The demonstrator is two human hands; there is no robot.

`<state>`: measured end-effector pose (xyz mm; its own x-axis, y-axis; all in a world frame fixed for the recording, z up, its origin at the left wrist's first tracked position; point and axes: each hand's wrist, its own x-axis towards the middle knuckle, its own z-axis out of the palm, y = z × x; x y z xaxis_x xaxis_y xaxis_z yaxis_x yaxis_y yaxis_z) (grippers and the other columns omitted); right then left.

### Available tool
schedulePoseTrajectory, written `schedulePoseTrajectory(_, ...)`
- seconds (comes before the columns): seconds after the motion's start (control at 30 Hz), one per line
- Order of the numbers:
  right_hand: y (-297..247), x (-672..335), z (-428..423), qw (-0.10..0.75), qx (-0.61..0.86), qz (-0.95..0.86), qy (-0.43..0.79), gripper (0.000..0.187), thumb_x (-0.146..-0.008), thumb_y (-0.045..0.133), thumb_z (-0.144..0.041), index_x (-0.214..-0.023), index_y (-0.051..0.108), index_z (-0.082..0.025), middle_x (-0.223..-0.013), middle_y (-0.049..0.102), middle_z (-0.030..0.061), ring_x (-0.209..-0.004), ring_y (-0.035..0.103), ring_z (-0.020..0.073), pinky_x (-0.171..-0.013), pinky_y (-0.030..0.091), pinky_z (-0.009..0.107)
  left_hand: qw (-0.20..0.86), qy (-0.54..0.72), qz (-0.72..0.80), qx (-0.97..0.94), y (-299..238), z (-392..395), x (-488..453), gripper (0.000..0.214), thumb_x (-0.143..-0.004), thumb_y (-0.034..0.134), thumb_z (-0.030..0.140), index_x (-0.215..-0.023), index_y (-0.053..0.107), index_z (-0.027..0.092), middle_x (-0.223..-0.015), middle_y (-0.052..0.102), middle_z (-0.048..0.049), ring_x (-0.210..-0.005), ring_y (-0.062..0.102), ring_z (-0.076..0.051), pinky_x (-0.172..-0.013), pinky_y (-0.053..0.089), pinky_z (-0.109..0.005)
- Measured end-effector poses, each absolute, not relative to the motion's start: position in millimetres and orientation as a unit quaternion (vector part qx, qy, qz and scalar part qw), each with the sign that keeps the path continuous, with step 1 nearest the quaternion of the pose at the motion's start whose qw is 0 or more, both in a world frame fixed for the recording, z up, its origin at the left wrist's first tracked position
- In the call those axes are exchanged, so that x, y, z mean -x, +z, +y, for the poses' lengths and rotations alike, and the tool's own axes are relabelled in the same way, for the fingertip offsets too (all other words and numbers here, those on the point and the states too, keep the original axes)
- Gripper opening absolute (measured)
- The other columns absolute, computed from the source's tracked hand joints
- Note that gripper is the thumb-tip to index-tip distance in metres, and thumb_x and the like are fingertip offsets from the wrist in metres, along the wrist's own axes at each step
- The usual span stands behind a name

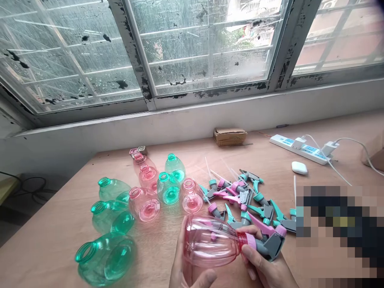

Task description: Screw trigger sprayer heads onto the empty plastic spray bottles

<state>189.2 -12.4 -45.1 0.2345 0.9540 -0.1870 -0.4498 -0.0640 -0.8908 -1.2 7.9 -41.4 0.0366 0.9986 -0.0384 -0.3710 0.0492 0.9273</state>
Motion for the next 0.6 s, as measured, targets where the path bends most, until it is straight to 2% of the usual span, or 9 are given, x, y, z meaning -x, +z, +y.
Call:
schedulePoseTrajectory(0.13,-47,-190,-16,0.623,0.488,-0.282,0.542,0.053,-0.073,0.094,-0.057,-0.104,0.074,-0.019,-0.058,0.066,-0.002,-0.046,0.05,0.0117,-0.049,0.033,0.026,0.628,0.545,0.398,-0.389,-29,9,2,0.095,-0.064,0.096,0.061,-0.147,0.066,0.025,-0.142,0.074,-0.0161,-0.142,0.059,-0.047,-0.122,0.042,-0.056)
schedulePoseTrajectory(0.27,-43,-189,-14,0.631,0.474,-0.276,0.548,0.052,-0.076,0.093,-0.056,-0.106,0.072,-0.019,-0.055,0.064,-0.0038,-0.041,0.046,0.0094,-0.046,0.028,0.024,0.618,0.528,0.433,-0.39,-22,13,2,0.068,-0.074,0.093,0.053,-0.134,0.075,0.027,-0.13,0.081,-0.0127,-0.131,0.069,-0.042,-0.115,0.05,-0.05)
schedulePoseTrajectory(0.37,-41,-188,-11,0.643,0.472,-0.254,0.547,0.053,-0.078,0.09,-0.059,-0.107,0.071,-0.019,-0.052,0.061,-0.0046,-0.037,0.041,0.0079,-0.043,0.022,0.023,0.618,0.52,0.428,-0.406,-25,13,1,0.083,-0.067,0.098,0.049,-0.143,0.069,0.029,-0.127,0.082,-0.0113,-0.132,0.068,-0.041,-0.117,0.048,-0.049)
schedulePoseTrajectory(0.43,-41,-188,-11,0.658,0.475,-0.237,0.534,0.054,-0.077,0.09,-0.059,-0.109,0.07,-0.021,-0.053,0.061,-0.0049,-0.038,0.041,0.0082,-0.043,0.025,0.023,0.619,0.513,0.424,-0.418,-29,11,-2,0.096,-0.066,0.099,0.049,-0.152,0.061,0.032,-0.13,0.08,-0.0106,-0.135,0.066,-0.041,-0.122,0.042,-0.05)
schedulePoseTrajectory(0.53,-43,-189,-13,0.664,0.478,-0.231,0.527,0.055,-0.076,0.091,-0.06,-0.108,0.069,-0.022,-0.052,0.061,-0.005,-0.038,0.041,0.0077,-0.044,0.027,0.022,0.615,0.528,0.42,-0.408,-32,4,-7,0.099,-0.068,0.098,0.051,-0.156,0.054,0.038,-0.141,0.075,-0.008,-0.143,0.059,-0.039,-0.128,0.032,-0.049)
schedulePoseTrajectory(0.6,-43,-189,-14,0.658,0.477,-0.245,0.528,0.054,-0.076,0.092,-0.06,-0.106,0.07,-0.021,-0.05,0.06,-0.0054,-0.039,0.042,0.0078,-0.045,0.027,0.022,0.628,0.544,0.398,-0.389,-30,0,-10,0.108,-0.064,0.098,0.057,-0.158,0.05,0.043,-0.147,0.072,-0.0063,-0.146,0.056,-0.04,-0.128,0.032,-0.05)
